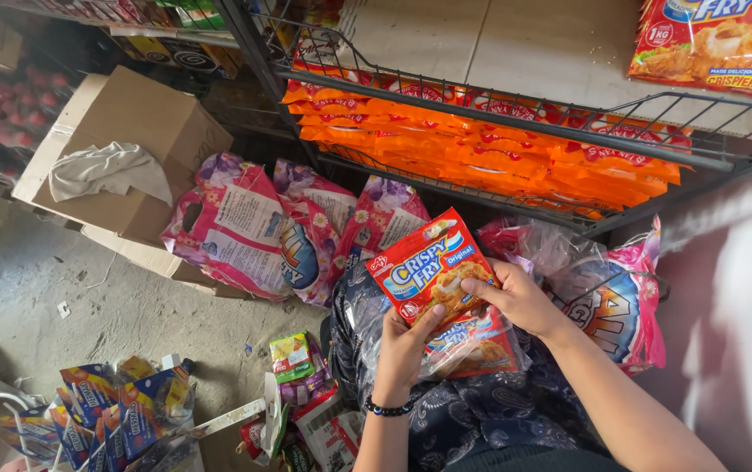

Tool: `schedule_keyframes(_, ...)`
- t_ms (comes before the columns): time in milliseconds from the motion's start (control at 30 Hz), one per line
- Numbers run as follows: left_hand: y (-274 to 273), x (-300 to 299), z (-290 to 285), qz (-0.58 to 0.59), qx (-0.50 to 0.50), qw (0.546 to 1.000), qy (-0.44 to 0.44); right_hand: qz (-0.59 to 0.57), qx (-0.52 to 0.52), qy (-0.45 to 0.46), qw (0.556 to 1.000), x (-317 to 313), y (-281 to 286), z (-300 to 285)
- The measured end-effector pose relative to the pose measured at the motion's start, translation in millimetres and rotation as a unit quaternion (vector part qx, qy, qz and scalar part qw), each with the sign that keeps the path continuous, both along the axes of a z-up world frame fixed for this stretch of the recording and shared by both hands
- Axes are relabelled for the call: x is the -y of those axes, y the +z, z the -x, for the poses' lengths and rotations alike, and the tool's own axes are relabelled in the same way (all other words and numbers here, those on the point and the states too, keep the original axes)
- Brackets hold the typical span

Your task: Stocking and organizing seasoning packets on a low grocery store shelf.

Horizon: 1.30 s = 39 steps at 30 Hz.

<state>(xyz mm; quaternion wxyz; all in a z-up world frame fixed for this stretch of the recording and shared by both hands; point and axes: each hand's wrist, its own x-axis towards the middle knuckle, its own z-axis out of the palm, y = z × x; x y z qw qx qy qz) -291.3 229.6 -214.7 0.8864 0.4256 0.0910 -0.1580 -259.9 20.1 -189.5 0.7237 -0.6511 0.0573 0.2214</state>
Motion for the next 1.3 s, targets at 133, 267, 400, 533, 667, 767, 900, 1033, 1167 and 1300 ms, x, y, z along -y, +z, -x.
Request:
schedule_keyframes(133,-0.4,0.4,1.3,0.013,0.011,1.000,-0.003,-0.001,0.013,-0.020,1.000,0.5,-3.1,1.9)
schedule_keyframes(267,-10.7,2.2,3.2,0.018,0.019,1.000,-0.004,0.000,0.038,-0.043,0.998,3.4,-13.2,3.4)
schedule_keyframes(400,-7.8,2.7,4.1,0.011,0.016,1.000,-0.010,-0.004,0.072,-0.047,0.996,6.0,-21.6,4.0)
schedule_keyframes(533,3.2,5.5,4.3,0.022,-0.004,0.999,-0.024,-0.040,0.038,-0.090,0.994,10.4,-31.2,3.1)
schedule_keyframes(667,36.6,8.9,-0.7,-0.045,-0.011,0.999,-0.023,-0.033,0.045,-0.132,0.990,18.5,-36.6,1.9)
schedule_keyframes(767,23.8,5.3,-4.2,-0.094,0.067,0.993,0.027,-0.030,0.104,-0.128,0.986,23.5,-15.2,2.8)
schedule_keyframes(900,16.0,2.2,-7.6,-0.099,0.061,0.993,0.036,0.012,0.127,-0.125,0.984,29.5,6.3,2.0)
schedule_keyframes(1033,25.1,3.0,-11.8,-0.168,0.125,0.977,0.036,0.055,0.156,-0.129,0.978,34.1,16.5,3.2)
schedule_keyframes(1167,46.4,8.3,-19.6,-0.161,0.144,0.976,0.024,0.054,0.195,-0.163,0.966,42.1,25.2,4.7)
schedule_keyframes(1300,62.3,24.2,-33.3,-0.196,0.158,0.967,0.030,0.103,0.244,-0.191,0.945,48.1,63.6,7.9)
